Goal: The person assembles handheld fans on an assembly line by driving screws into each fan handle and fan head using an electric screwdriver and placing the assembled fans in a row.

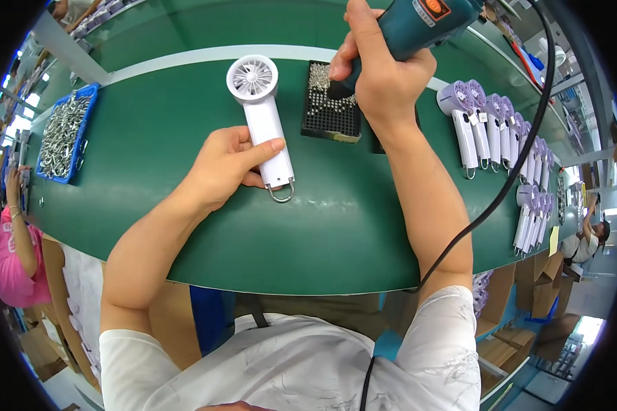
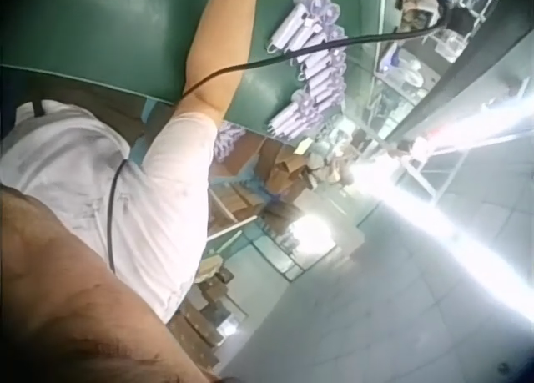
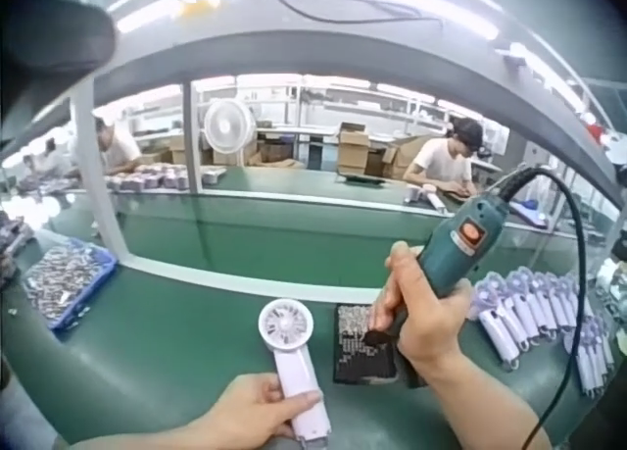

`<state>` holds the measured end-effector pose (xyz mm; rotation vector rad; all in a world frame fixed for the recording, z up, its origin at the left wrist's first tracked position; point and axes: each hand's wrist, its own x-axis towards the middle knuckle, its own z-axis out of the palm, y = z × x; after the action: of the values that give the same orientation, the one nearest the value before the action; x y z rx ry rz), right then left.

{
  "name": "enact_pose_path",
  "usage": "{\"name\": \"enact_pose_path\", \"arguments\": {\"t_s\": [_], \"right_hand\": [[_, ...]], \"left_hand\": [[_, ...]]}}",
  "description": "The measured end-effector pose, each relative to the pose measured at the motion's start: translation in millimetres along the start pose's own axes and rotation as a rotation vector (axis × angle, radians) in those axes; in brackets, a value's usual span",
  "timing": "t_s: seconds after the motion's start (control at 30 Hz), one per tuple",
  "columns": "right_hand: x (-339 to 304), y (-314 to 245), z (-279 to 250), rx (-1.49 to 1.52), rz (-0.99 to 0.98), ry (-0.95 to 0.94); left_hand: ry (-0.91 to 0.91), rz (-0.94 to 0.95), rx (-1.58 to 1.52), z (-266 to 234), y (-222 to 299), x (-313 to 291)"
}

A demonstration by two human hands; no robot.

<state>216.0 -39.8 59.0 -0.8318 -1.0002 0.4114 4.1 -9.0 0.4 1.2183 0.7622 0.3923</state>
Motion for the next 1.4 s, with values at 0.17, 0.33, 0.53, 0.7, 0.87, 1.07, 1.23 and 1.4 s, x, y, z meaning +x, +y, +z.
{"name": "enact_pose_path", "arguments": {"t_s": [0.17,0.33,0.53,0.7,0.87,1.07,1.23,1.4], "right_hand": [[-2,6,4,0.004,0.007,0.002],[-4,7,10,-0.076,0.073,0.110],[-5,10,7,-0.100,0.072,0.105],[-5,11,8,-0.098,0.078,0.105],[-7,12,11,-0.203,0.096,-0.010],[-7,18,7,-0.226,-0.049,-0.118],[-10,15,5,-0.138,0.002,0.005],[-10,10,3,-0.121,-0.049,0.015]], "left_hand": [[0.013,-0.025,0.027,-2,-2,1],[-0.020,-0.032,0.078,-4,-1,1],[-0.032,-0.024,0.089,-3,-3,1],[-0.029,-0.019,0.102,-3,-2,1],[-0.025,-0.017,0.110,-4,-3,1],[0.018,0.032,0.061,-3,-4,1],[0.074,0.018,0.070,-8,4,4],[0.042,0.032,0.053,-9,1,5]]}}
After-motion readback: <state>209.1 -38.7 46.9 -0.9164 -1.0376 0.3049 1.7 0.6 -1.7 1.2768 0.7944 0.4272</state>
